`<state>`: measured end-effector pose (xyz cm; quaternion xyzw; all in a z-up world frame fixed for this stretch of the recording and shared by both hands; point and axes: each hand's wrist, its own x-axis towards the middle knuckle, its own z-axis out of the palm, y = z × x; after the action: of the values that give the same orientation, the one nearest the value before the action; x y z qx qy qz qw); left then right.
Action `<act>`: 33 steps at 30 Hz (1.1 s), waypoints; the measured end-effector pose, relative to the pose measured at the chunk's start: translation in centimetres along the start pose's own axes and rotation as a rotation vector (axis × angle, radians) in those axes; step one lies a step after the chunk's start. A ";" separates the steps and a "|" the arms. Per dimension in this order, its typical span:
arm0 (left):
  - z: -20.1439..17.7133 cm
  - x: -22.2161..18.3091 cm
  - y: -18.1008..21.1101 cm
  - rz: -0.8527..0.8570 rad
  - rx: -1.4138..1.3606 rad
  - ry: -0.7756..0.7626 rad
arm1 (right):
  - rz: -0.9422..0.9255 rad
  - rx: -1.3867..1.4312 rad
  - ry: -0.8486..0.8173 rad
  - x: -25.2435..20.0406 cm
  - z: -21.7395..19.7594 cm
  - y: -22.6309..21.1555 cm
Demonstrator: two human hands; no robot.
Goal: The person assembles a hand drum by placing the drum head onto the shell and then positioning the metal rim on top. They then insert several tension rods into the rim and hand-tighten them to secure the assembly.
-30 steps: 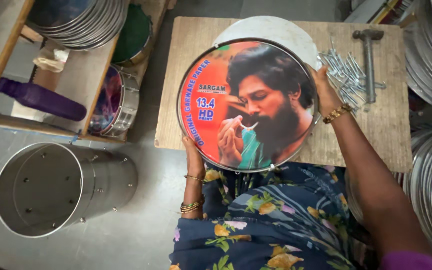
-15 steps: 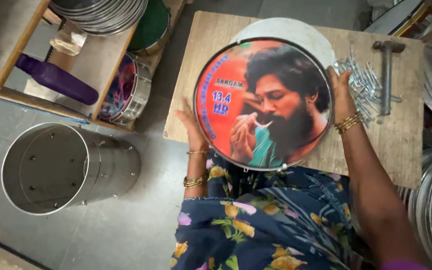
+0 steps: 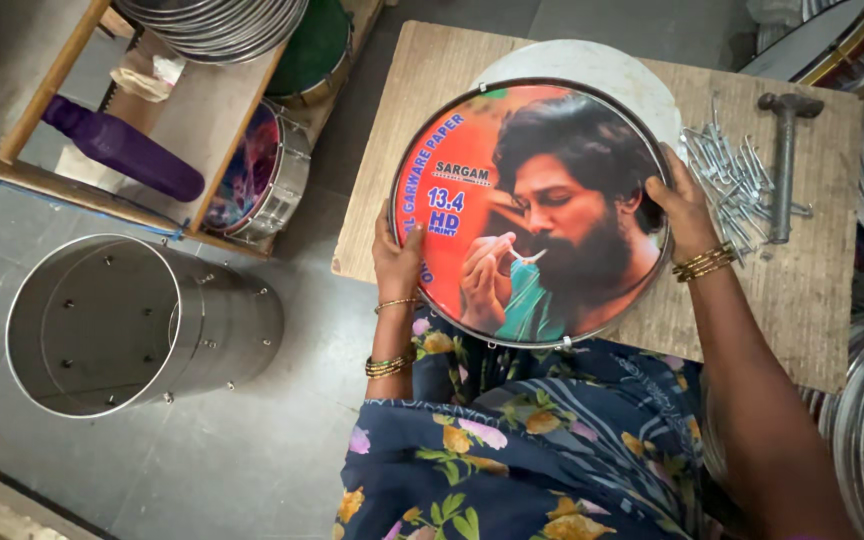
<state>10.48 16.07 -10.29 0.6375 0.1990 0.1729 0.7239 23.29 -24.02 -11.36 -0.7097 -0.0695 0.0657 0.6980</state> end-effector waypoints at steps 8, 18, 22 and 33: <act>1.2 -0.8 -0.3 0.123 0.085 0.030 | -0.057 -0.194 0.073 0.0 -0.3 0.7; 1.7 2.6 -1.5 0.173 0.231 0.069 | 0.008 -0.115 0.096 2.4 -1.8 3.5; 1.6 3.5 -0.2 -0.019 0.056 -0.008 | 0.120 0.025 0.124 3.2 -2.0 3.9; -1.0 4.3 2.1 -0.015 -0.384 -0.213 | 0.099 0.045 0.100 2.2 -4.8 5.5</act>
<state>13.70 19.31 -8.64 0.5009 0.0895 0.1341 0.8503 26.43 -28.41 -16.73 -0.6988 0.0021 0.0661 0.7123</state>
